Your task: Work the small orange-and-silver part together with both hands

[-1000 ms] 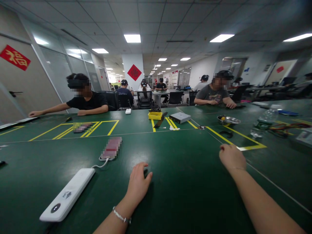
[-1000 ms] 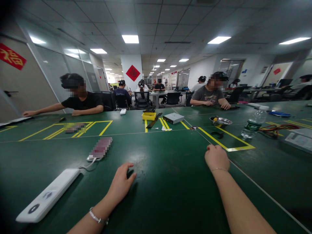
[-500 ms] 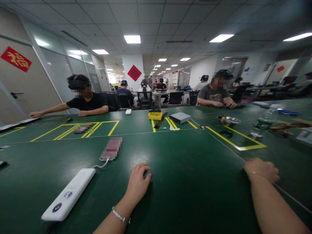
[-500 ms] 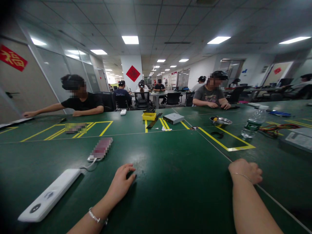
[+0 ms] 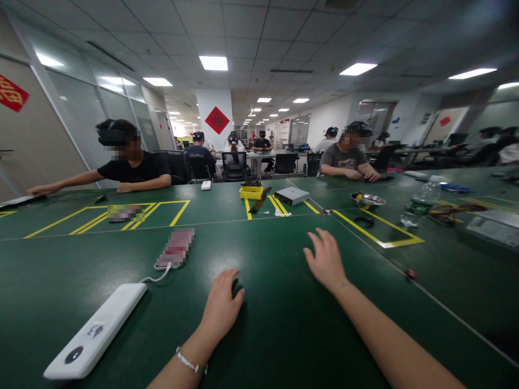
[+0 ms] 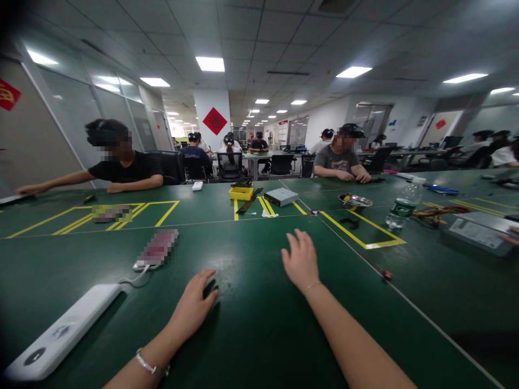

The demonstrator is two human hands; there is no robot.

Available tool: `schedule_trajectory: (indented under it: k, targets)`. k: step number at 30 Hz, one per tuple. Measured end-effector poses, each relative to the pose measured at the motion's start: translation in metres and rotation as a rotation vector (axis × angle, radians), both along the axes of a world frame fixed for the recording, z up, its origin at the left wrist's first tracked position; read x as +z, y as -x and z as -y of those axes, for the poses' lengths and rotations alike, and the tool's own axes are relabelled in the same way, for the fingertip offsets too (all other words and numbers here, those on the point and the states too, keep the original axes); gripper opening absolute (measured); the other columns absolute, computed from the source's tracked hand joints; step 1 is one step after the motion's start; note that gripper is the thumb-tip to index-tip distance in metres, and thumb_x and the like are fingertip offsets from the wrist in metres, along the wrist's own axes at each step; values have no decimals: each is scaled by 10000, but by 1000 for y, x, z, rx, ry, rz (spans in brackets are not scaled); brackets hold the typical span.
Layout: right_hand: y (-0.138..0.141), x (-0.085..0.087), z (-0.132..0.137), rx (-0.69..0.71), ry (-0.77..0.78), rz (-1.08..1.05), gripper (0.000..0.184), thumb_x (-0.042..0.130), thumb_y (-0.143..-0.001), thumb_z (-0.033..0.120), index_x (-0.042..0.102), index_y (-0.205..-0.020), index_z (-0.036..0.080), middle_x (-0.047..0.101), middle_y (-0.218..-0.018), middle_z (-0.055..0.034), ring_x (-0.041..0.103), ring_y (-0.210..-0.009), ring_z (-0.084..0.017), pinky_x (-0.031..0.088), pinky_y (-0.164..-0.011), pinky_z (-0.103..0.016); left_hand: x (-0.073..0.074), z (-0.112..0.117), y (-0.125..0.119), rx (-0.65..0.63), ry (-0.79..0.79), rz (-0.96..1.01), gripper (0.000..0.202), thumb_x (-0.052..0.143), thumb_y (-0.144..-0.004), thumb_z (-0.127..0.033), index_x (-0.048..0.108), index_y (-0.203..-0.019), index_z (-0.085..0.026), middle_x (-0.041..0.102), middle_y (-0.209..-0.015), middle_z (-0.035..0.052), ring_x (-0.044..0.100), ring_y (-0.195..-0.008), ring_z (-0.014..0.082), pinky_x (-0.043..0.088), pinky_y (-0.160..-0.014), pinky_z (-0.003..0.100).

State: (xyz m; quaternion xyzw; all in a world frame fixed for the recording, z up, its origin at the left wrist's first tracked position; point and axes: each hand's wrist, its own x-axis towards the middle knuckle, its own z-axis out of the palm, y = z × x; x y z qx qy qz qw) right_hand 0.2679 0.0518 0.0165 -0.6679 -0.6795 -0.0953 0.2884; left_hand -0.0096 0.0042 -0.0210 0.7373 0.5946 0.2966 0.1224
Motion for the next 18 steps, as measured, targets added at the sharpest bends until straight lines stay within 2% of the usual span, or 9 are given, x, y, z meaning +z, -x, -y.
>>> schedule_trajectory:
  k: [3, 5, 7, 9, 11, 12, 15, 17, 18]
  targets:
    - [67, -16, 20, 350, 242, -67, 558, 388, -773, 421, 328, -1284, 203, 214, -1373, -61, 102, -1255, -250, 104, -993, -439, -2, 2, -2, -34, 0, -80, 507, 456, -750, -289, 364, -1236, -176, 418, -1287, 83, 243, -1246, 253, 250, -984, 449]
    - [95, -26, 36, 556, 355, -93, 543, 392, -775, 440, 325, -1282, 260, 240, -1367, -34, 125, -1255, -246, 67, -997, -455, -2, 4, -4, -75, 18, -160, 478, 440, -759, -300, 385, -1227, -221, 386, -1316, 55, 207, -1258, 267, 214, -986, 488]
    - [107, -32, 45, 695, 422, -80, 500, 384, -783, 446, 358, -1258, 294, 306, -1338, -26, 176, -1242, -243, 65, -994, -465, -2, 6, -5, -105, 46, -226, 426, 427, -766, -303, 434, -1190, -258, 388, -1317, 34, 222, -1252, 270, 183, -988, 509]
    - [103, -30, 42, 725, 429, -30, 464, 391, -782, 442, 406, -1224, 301, 362, -1303, -30, 232, -1217, -242, 112, -988, -454, -1, 7, -5, -109, 64, -249, 407, 426, -767, -313, 459, -1170, -263, 406, -1304, 32, 246, -1244, 268, 180, -989, 506]
    - [81, -20, 28, 602, 370, 30, 427, 408, -778, 407, 469, -1175, 264, 429, -1240, -59, 323, -1154, -235, 205, -962, -407, 1, 7, -5, -102, 73, -240, 408, 429, -769, -333, 463, -1168, -257, 414, -1299, 36, 260, -1238, 266, 191, -987, 503]
    - [64, -13, 19, 474, 325, 57, 406, 410, -777, 375, 499, -1146, 231, 464, -1190, -86, 375, -1098, -232, 257, -928, -383, 1, 7, -4, -101, 73, -231, 406, 434, -767, -339, 468, -1164, -256, 417, -1296, 37, 265, -1236, 266, 194, -986, 503]
    - [-9, 7, -3, -84, 181, 118, 375, 394, -766, 285, 544, -1069, 124, 502, -1029, -176, 446, -944, -257, 348, -779, -379, 1, 6, -3, -103, 71, -205, 387, 448, -762, -335, 490, -1139, -260, 435, -1282, 38, 282, -1229, 260, 196, -986, 502]
    - [-68, 11, -7, -436, 144, 114, 394, 393, -748, 278, 547, -1046, 70, 480, -982, -226, 435, -923, -305, 352, -693, -403, 0, 6, -3, -100, 73, -197, 377, 458, -755, -322, 500, -1126, -263, 445, -1274, 37, 286, -1227, 256, 197, -986, 498]
    - [-96, 9, -5, -569, 162, 83, 415, 397, -741, 299, 548, -1042, 57, 465, -982, -246, 429, -919, -327, 347, -655, -410, 0, 5, -3, -96, 75, -195, 376, 461, -753, -316, 502, -1123, -264, 446, -1273, 35, 288, -1227, 253, 199, -986, 497]
